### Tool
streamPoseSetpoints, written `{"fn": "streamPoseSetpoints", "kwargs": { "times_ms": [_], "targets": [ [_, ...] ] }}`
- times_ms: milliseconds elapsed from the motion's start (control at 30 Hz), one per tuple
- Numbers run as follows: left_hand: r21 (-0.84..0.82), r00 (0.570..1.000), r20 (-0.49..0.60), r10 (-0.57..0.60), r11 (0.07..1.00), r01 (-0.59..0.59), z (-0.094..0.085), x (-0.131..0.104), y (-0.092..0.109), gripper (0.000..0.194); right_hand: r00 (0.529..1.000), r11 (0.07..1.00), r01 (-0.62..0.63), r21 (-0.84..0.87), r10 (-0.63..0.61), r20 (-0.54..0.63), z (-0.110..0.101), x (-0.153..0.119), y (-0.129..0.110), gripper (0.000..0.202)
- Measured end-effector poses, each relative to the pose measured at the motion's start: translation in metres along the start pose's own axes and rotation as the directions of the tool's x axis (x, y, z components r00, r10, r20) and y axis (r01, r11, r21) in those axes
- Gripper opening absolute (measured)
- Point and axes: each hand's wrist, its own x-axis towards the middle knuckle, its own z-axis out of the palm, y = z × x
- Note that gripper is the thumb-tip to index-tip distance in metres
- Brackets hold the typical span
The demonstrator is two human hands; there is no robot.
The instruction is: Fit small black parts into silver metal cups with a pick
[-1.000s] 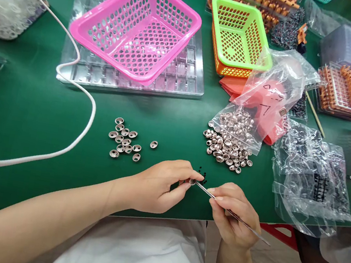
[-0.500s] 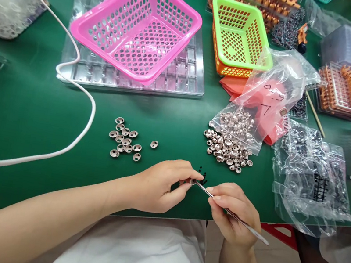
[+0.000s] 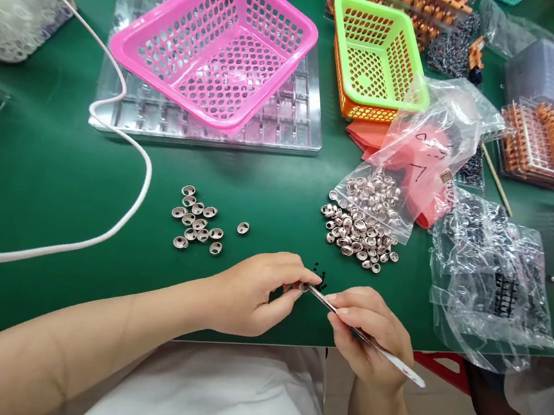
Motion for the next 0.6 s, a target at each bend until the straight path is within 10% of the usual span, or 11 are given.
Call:
{"fn": "streamPoseSetpoints", "kwargs": {
  "times_ms": [600],
  "targets": [
    [-0.107,0.971,-0.046,-0.236,0.967,0.23,0.006,0.0,-0.002,0.016,0.911,0.997,-0.07,0.027,0.075,-0.405,0.004,-0.001,-0.016,0.025]
  ]
}}
